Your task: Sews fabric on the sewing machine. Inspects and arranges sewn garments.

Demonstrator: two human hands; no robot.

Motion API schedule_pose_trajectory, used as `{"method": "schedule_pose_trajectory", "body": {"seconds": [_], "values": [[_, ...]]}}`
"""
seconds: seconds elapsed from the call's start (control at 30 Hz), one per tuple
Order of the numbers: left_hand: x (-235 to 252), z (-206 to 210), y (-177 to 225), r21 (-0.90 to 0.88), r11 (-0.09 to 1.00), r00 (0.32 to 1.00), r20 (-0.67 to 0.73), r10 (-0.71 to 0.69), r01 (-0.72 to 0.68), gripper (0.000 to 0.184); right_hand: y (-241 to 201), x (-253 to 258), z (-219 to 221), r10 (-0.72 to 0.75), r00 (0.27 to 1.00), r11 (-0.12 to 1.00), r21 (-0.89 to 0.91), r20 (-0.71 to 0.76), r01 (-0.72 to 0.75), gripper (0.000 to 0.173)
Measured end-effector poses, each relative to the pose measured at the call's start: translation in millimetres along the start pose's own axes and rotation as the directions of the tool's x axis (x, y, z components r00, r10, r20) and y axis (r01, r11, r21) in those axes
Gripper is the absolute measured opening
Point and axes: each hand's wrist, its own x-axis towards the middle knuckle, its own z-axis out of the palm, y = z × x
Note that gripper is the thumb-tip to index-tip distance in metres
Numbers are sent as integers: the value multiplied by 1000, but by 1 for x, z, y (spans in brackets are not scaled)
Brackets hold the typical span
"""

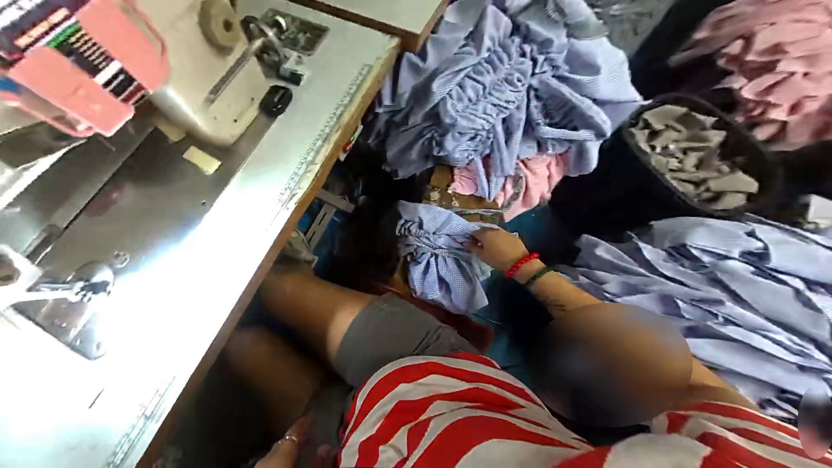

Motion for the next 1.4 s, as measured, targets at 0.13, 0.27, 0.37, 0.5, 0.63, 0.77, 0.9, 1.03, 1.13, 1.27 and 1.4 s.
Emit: {"method": "schedule_pose_trajectory", "body": {"seconds": [0.13,0.27,0.37,0.5,0.63,0.77,0.9,1.03,1.13,1.27,1.4], "values": [[65,-20,25,84,986,987,-54,150,-145,43,3,6,24,20,1000,999,34,19,-21,56],[158,-18,72,117,920,918,-89,386,-375,33,-5,-6,33,-36,999,998,-58,17,37,39],[230,8,114,183,823,833,-35,551,-537,36,-19,-38,31,-79,995,992,-92,64,84,37],[292,65,153,203,711,738,248,627,-673,43,-32,-76,28,-195,917,981,90,347,174,32],[310,103,157,313,715,732,553,397,-625,34,-23,-54,19,-209,957,956,246,199,157,36],[314,99,154,313,775,723,644,251,-548,42,-10,17,22,59,996,998,-9,67,-59,42],[318,99,152,280,777,708,648,280,-564,40,17,49,14,82,996,996,-24,-31,-83,38],[322,108,153,197,743,643,667,377,-639,37,36,24,-54,120,971,989,112,-209,-98,32],[324,116,160,177,721,604,695,390,-670,36,41,-7,-110,36,899,993,113,-436,15,29],[329,117,161,121,739,597,681,424,-663,34,24,-44,-173,-165,752,979,-11,-638,205,28],[324,91,174,-16,885,856,249,454,-465,34,0,-73,-212,-375,647,923,-200,-664,329,26]]}}
